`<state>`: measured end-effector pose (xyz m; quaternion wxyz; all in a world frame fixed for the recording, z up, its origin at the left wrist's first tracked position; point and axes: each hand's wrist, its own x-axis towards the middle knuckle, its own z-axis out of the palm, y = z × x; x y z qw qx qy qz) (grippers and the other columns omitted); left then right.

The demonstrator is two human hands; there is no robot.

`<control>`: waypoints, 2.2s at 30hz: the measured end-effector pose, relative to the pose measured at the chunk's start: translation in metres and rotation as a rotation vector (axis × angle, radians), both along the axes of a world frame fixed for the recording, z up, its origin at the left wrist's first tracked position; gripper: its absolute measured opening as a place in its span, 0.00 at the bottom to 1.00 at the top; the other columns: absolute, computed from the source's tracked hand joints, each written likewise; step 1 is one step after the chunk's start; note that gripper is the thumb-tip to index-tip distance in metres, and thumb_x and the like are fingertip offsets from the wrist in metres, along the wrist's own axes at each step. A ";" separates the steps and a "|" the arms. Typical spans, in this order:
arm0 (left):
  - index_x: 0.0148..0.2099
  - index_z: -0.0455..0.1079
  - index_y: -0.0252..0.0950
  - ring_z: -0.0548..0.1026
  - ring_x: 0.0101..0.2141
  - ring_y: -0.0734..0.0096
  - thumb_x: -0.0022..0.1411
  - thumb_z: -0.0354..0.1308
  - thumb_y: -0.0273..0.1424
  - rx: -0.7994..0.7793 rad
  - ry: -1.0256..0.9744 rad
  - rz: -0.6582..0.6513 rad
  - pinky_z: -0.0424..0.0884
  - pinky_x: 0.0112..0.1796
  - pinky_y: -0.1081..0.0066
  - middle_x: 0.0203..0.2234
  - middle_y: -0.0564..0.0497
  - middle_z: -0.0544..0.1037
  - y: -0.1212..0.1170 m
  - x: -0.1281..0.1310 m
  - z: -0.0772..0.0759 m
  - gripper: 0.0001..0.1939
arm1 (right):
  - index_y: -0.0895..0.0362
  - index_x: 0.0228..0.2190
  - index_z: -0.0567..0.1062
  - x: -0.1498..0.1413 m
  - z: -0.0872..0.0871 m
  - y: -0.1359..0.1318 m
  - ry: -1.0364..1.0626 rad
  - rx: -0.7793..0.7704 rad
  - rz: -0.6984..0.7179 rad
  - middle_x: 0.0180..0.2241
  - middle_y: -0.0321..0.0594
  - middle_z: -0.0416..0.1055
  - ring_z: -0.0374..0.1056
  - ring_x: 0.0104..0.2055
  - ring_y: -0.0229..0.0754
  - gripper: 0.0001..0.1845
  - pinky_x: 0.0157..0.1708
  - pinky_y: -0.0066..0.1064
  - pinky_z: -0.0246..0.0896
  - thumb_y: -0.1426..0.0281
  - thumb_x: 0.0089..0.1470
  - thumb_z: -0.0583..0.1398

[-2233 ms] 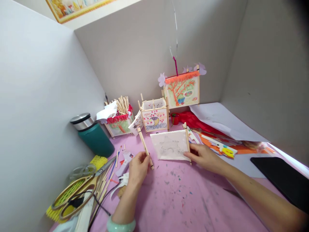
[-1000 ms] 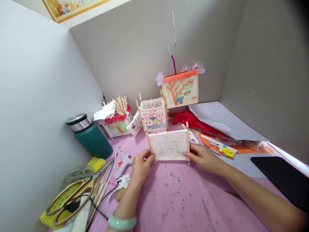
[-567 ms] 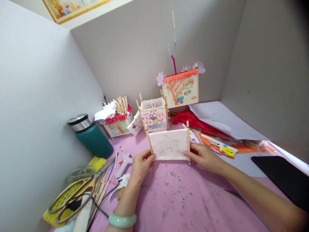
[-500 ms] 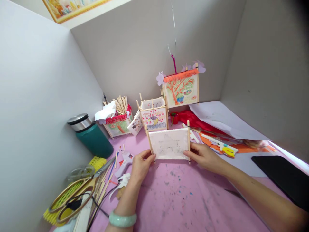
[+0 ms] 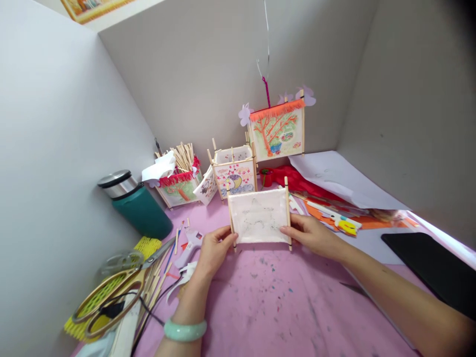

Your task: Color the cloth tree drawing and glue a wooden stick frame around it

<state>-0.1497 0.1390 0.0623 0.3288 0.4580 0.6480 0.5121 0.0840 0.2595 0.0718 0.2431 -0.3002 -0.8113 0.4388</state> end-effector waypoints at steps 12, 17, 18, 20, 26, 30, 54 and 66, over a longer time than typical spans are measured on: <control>0.38 0.75 0.31 0.64 0.17 0.79 0.48 0.62 0.36 -0.170 -0.194 -0.064 0.65 0.18 0.76 0.17 0.57 0.69 -0.005 0.003 0.008 0.15 | 0.56 0.31 0.70 -0.003 -0.001 0.000 0.047 -0.284 0.018 0.16 0.29 0.62 0.59 0.15 0.34 0.12 0.16 0.25 0.53 0.60 0.51 0.56; 0.42 0.73 0.30 0.65 0.17 0.79 0.47 0.63 0.35 -0.177 -0.223 -0.064 0.66 0.18 0.76 0.17 0.57 0.68 -0.007 0.004 0.007 0.20 | 0.57 0.28 0.70 -0.004 0.001 -0.002 0.061 -0.283 0.000 0.15 0.29 0.61 0.57 0.15 0.32 0.11 0.14 0.23 0.49 0.61 0.50 0.57; 0.43 0.73 0.30 0.65 0.17 0.79 0.47 0.63 0.35 -0.171 -0.216 -0.061 0.66 0.18 0.76 0.17 0.57 0.68 -0.007 0.005 0.007 0.20 | 0.57 0.28 0.70 -0.003 0.000 -0.001 0.065 -0.280 0.000 0.15 0.29 0.62 0.57 0.15 0.32 0.11 0.14 0.23 0.49 0.62 0.50 0.57; 0.44 0.73 0.30 0.65 0.16 0.79 0.49 0.62 0.35 -0.151 -0.189 -0.058 0.65 0.19 0.77 0.17 0.57 0.69 -0.007 0.005 0.008 0.20 | 0.57 0.29 0.70 -0.003 -0.003 0.000 0.063 -0.271 0.003 0.15 0.29 0.63 0.58 0.15 0.33 0.11 0.14 0.24 0.51 0.62 0.51 0.57; 0.48 0.72 0.33 0.63 0.15 0.81 0.52 0.59 0.35 -0.022 -0.053 -0.015 0.59 0.18 0.78 0.17 0.58 0.68 -0.007 0.001 0.011 0.21 | 0.59 0.35 0.69 -0.007 -0.013 0.002 0.081 -0.304 0.015 0.19 0.31 0.65 0.64 0.19 0.35 0.14 0.18 0.26 0.61 0.61 0.53 0.54; 0.50 0.71 0.34 0.62 0.17 0.82 0.51 0.60 0.35 0.078 0.004 0.077 0.61 0.21 0.78 0.19 0.58 0.69 -0.008 0.003 0.016 0.23 | 0.59 0.34 0.69 -0.008 -0.010 0.001 0.145 -0.260 0.016 0.23 0.34 0.67 0.67 0.24 0.37 0.15 0.23 0.28 0.64 0.60 0.53 0.54; 0.30 0.65 0.31 0.77 0.22 0.70 0.50 0.61 0.33 -0.326 -0.373 -0.024 0.71 0.19 0.76 0.24 0.43 0.79 -0.012 0.031 0.009 0.11 | 0.55 0.42 0.75 0.005 0.015 0.037 -0.224 0.437 -0.270 0.38 0.42 0.75 0.69 0.37 0.47 0.17 0.32 0.31 0.59 0.63 0.55 0.53; 0.35 0.66 0.31 0.75 0.21 0.75 0.54 0.60 0.34 -0.243 -0.560 -0.096 0.71 0.22 0.78 0.25 0.45 0.78 -0.012 0.031 0.003 0.11 | 0.54 0.29 0.76 -0.033 0.012 -0.071 -0.229 0.316 0.064 0.27 0.37 0.75 0.68 0.28 0.39 0.10 0.27 0.26 0.52 0.65 0.53 0.56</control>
